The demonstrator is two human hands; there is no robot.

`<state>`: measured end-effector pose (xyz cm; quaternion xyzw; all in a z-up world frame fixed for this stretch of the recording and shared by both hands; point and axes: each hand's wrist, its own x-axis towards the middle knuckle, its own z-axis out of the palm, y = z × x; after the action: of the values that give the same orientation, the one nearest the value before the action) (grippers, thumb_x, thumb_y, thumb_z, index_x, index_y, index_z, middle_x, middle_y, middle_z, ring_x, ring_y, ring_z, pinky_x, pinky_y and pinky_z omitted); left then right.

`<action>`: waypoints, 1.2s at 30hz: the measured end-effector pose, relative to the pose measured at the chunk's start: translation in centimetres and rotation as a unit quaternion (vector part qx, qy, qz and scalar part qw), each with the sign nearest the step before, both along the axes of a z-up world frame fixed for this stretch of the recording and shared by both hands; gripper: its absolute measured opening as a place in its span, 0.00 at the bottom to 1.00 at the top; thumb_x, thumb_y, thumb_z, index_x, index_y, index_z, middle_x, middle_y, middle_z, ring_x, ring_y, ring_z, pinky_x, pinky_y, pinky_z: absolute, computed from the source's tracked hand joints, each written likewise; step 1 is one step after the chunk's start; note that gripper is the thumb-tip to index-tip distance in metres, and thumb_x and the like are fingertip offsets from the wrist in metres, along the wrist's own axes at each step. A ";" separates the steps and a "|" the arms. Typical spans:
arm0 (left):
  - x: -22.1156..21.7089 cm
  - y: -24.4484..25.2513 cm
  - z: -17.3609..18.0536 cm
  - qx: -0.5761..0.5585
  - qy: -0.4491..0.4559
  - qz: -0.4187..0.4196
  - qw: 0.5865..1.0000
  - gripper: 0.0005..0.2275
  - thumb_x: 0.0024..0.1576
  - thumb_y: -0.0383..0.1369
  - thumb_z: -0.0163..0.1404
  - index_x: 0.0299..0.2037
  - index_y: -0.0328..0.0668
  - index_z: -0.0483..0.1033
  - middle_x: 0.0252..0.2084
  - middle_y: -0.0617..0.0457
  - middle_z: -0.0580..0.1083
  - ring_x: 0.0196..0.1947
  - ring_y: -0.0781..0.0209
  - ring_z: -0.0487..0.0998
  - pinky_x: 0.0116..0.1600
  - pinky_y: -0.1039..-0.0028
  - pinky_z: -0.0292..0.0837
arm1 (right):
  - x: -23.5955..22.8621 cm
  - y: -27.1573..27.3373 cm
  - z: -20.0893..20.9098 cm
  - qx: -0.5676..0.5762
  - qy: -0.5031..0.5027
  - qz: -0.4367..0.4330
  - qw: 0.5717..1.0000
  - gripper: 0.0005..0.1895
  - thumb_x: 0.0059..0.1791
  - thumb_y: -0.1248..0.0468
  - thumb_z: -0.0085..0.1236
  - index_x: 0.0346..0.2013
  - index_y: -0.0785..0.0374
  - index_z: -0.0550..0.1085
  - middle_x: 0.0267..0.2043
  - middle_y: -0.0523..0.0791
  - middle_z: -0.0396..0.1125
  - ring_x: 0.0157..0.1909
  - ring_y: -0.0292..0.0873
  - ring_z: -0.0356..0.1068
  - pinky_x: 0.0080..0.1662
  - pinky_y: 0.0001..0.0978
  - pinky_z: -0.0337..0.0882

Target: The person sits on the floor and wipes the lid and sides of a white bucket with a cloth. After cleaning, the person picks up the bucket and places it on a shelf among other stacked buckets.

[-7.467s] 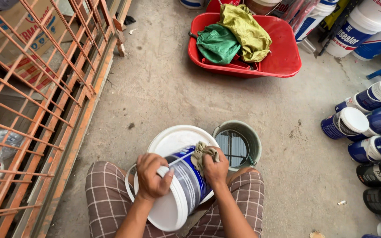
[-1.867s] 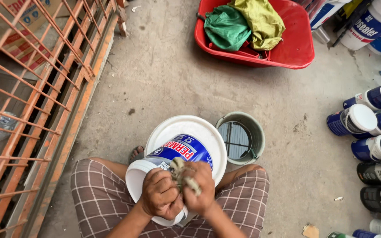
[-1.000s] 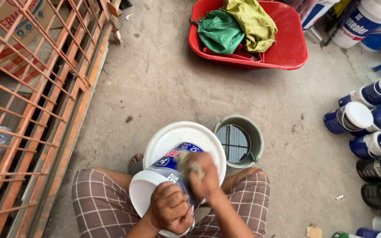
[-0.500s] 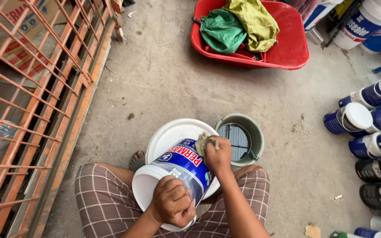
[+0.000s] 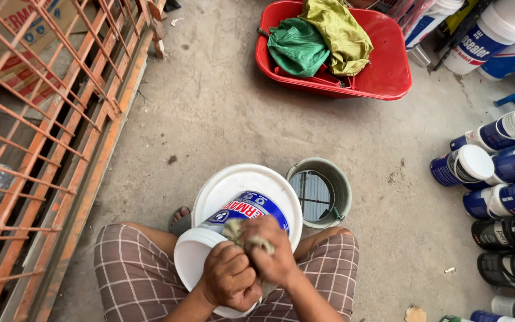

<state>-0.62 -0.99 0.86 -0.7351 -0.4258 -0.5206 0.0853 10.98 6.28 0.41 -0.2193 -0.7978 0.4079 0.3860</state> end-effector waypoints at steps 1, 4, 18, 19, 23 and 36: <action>0.1 0.0 -0.1 0.001 0.003 -0.003 1.000 0.06 0.39 0.31 0.44 0.13 0.46 0.59 0.17 0.56 0.56 0.22 0.57 0.61 0.30 0.71 0.58 | 0.2 0.3 -0.3 0.001 0.003 -0.003 1.000 0.08 0.37 0.68 0.41 0.24 0.60 0.70 0.34 0.47 0.68 0.39 0.45 0.64 0.45 0.39 0.60; 0.2 -0.1 -0.2 0.008 -0.014 -0.005 1.000 0.06 0.43 0.31 0.44 0.15 0.45 0.62 0.20 0.56 0.63 0.24 0.58 0.66 0.33 0.70 0.63 | 0.9 0.7 -1.3 -0.235 0.102 -0.011 0.967 0.09 0.33 0.73 0.43 0.23 0.68 0.73 0.31 0.53 0.69 0.39 0.48 0.68 0.45 0.36 0.68; 0.6 4.6 1.4 -0.044 -0.077 0.090 0.992 0.05 0.42 0.28 0.39 0.20 0.35 0.66 0.20 0.48 0.62 0.23 0.48 0.64 0.34 0.65 0.61 | 2.0 0.3 0.3 -0.258 0.092 -0.190 0.943 0.21 0.37 0.60 0.54 0.42 0.66 0.70 0.41 0.48 0.68 0.45 0.41 0.65 0.51 0.32 0.63; 0.6 5.0 1.2 -0.043 -0.075 0.092 0.992 0.05 0.42 0.28 0.39 0.20 0.35 0.66 0.20 0.48 0.62 0.23 0.48 0.64 0.34 0.65 0.61 | 1.9 0.4 -0.1 -0.258 0.094 -0.187 0.943 0.21 0.37 0.60 0.54 0.42 0.66 0.70 0.41 0.48 0.68 0.45 0.41 0.65 0.51 0.32 0.63; 0.6 6.3 0.7 -0.053 -0.101 0.076 0.991 0.05 0.44 0.28 0.40 0.24 0.34 0.67 0.27 0.45 0.67 0.31 0.48 0.68 0.43 0.64 0.65 | 1.4 1.3 -2.5 -0.179 0.093 -0.248 0.948 0.20 0.38 0.66 0.55 0.44 0.65 0.68 0.47 0.49 0.65 0.50 0.43 0.65 0.54 0.31 0.61; -1.0 13.1 -0.7 -0.202 -0.058 0.134 0.968 0.06 0.44 0.30 0.44 0.18 0.42 0.60 0.21 0.52 0.62 0.26 0.52 0.63 0.35 0.66 0.58 | -0.2 12.0 -3.4 -0.020 0.023 -0.200 0.979 0.11 0.36 0.70 0.52 0.33 0.62 0.72 0.42 0.50 0.68 0.46 0.46 0.68 0.51 0.32 0.66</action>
<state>-1.65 12.14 0.15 -0.6421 -0.6209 -0.4492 -0.0207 10.76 18.27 -2.95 -0.3725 -0.7206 0.3432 0.4736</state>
